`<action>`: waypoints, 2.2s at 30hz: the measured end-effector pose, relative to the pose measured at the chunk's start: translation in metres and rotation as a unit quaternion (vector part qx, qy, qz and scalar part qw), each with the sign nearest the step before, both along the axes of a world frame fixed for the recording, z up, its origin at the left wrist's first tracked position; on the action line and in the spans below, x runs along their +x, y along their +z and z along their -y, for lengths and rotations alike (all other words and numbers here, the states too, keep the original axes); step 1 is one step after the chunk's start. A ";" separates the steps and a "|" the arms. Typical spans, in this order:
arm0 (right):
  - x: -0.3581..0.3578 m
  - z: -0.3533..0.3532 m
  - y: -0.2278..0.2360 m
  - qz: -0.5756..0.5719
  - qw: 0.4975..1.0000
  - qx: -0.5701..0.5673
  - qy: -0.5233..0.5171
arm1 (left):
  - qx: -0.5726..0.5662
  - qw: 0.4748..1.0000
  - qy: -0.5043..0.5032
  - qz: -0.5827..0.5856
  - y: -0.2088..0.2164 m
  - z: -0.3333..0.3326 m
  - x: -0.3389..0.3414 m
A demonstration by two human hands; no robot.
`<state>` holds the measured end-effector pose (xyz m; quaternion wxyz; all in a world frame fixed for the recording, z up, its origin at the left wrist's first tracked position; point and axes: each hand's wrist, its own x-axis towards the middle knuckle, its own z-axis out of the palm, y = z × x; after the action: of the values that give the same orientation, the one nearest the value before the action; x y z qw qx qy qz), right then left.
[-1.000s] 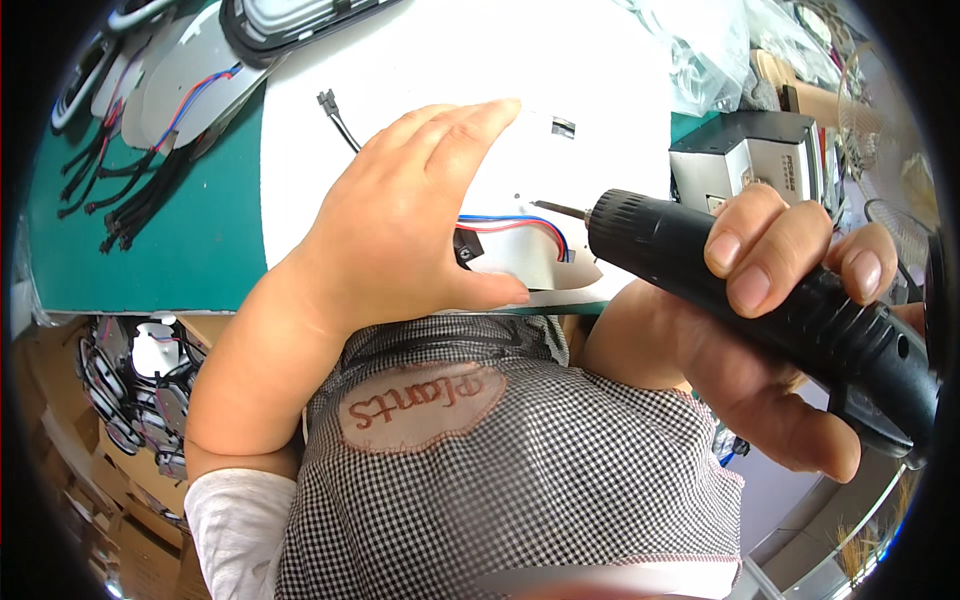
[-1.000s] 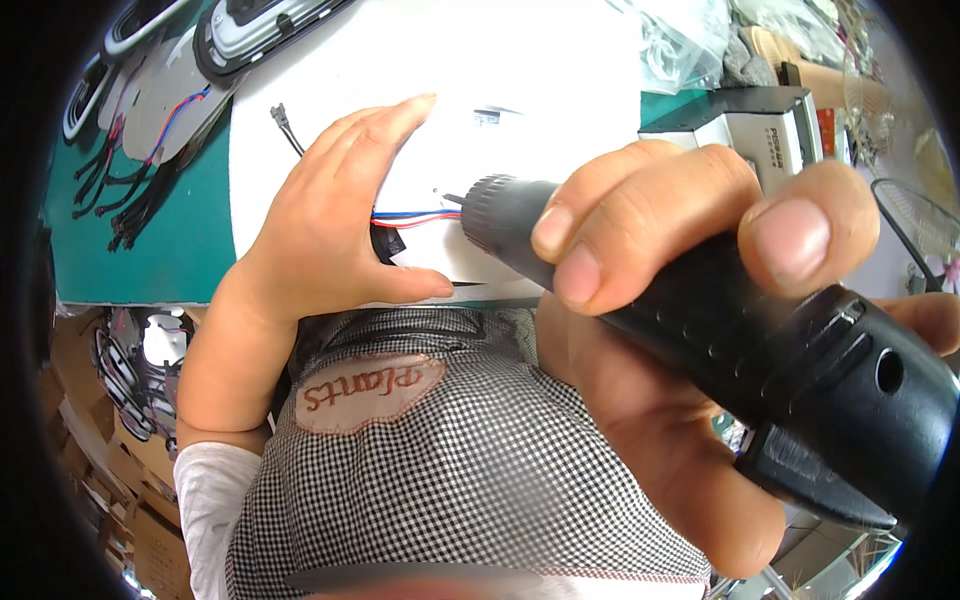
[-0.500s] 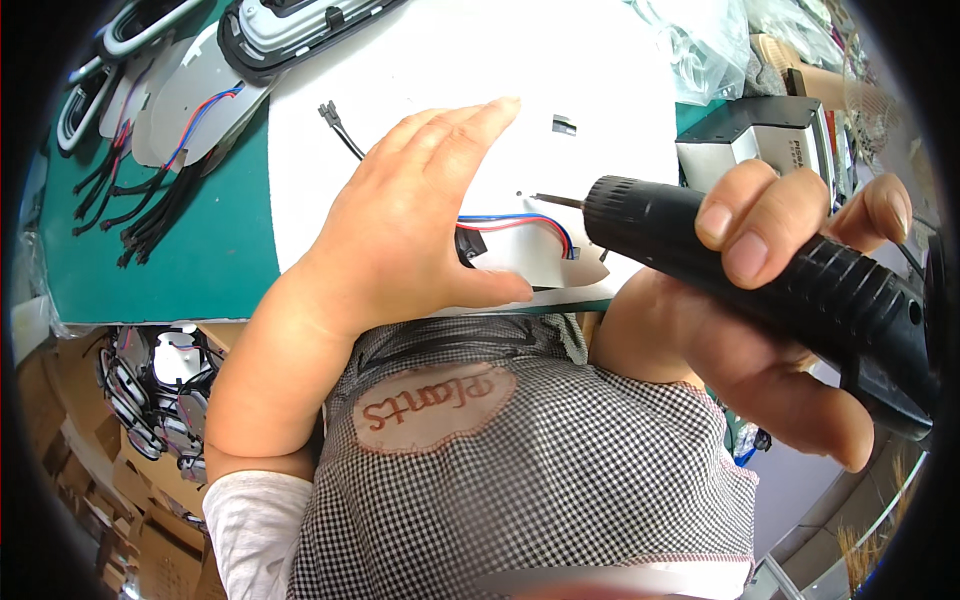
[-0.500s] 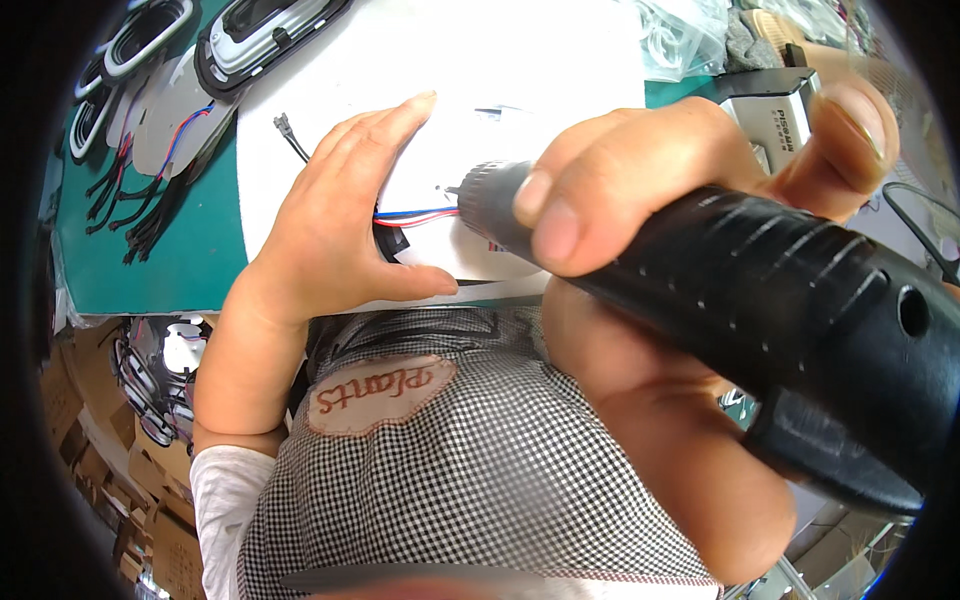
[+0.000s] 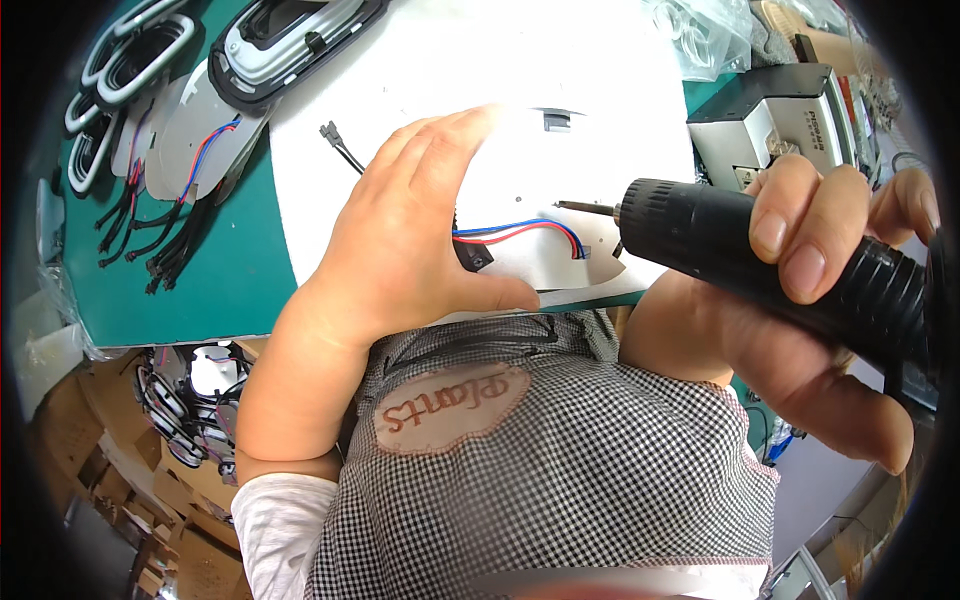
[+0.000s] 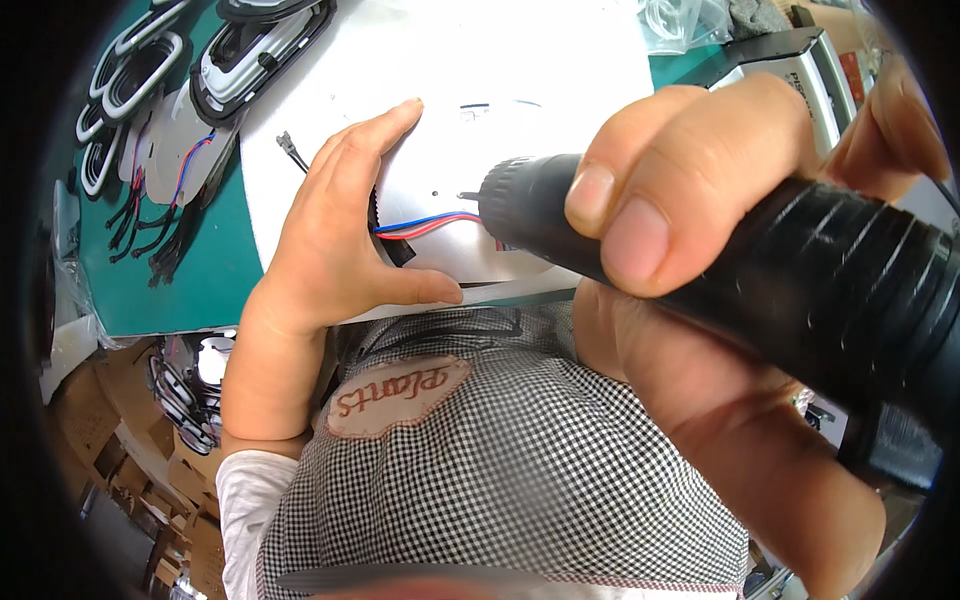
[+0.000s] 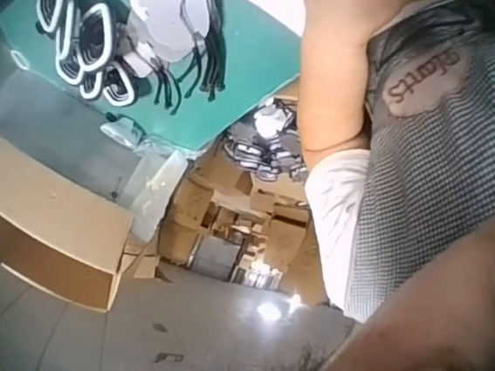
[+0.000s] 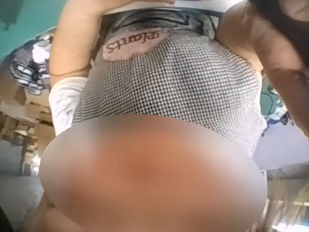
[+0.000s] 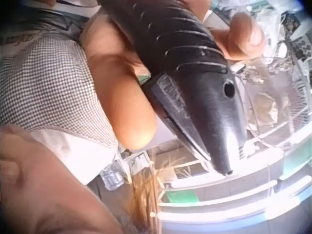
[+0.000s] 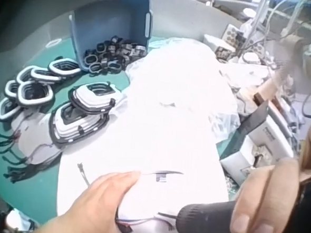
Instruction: The person assembles plastic housing components using an electric screwdriver.
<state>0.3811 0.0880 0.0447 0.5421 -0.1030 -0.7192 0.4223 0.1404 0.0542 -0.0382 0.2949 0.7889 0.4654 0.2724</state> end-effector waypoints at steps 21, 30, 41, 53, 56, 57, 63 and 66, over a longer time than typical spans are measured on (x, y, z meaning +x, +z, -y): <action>0.000 -0.004 -0.010 0.047 0.993 -0.044 0.100 | -0.007 1.000 0.006 0.008 -0.004 0.005 0.000; -0.016 -0.017 -0.017 0.007 0.991 -0.037 0.131 | -0.014 1.000 0.012 0.010 -0.006 0.002 0.002; -0.064 0.013 -0.014 -0.187 0.932 -0.307 0.034 | -0.032 0.999 -0.005 0.029 -0.002 0.006 -0.003; -0.056 0.002 -0.046 -0.219 0.949 -0.178 0.143 | -0.040 0.999 -0.009 -0.014 0.016 0.013 -0.001; -0.063 0.000 -0.041 -0.231 0.950 -0.154 0.144 | -0.048 0.999 -0.008 -0.008 0.014 0.011 0.000; -0.065 -0.001 -0.039 -0.236 0.948 -0.157 0.146 | -0.056 0.998 -0.007 -0.012 0.015 0.010 -0.001; -0.065 0.002 -0.030 -0.221 0.941 -0.217 0.136 | -0.052 0.998 -0.006 -0.022 0.018 0.012 -0.001; -0.067 0.003 -0.028 -0.200 0.942 -0.232 0.138 | -0.041 0.999 0.000 -0.011 0.014 0.013 -0.003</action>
<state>0.3144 0.0845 0.0169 0.5719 -0.0392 -0.4851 0.6603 0.1377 0.0416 -0.0246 0.3218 0.7789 0.4795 0.2447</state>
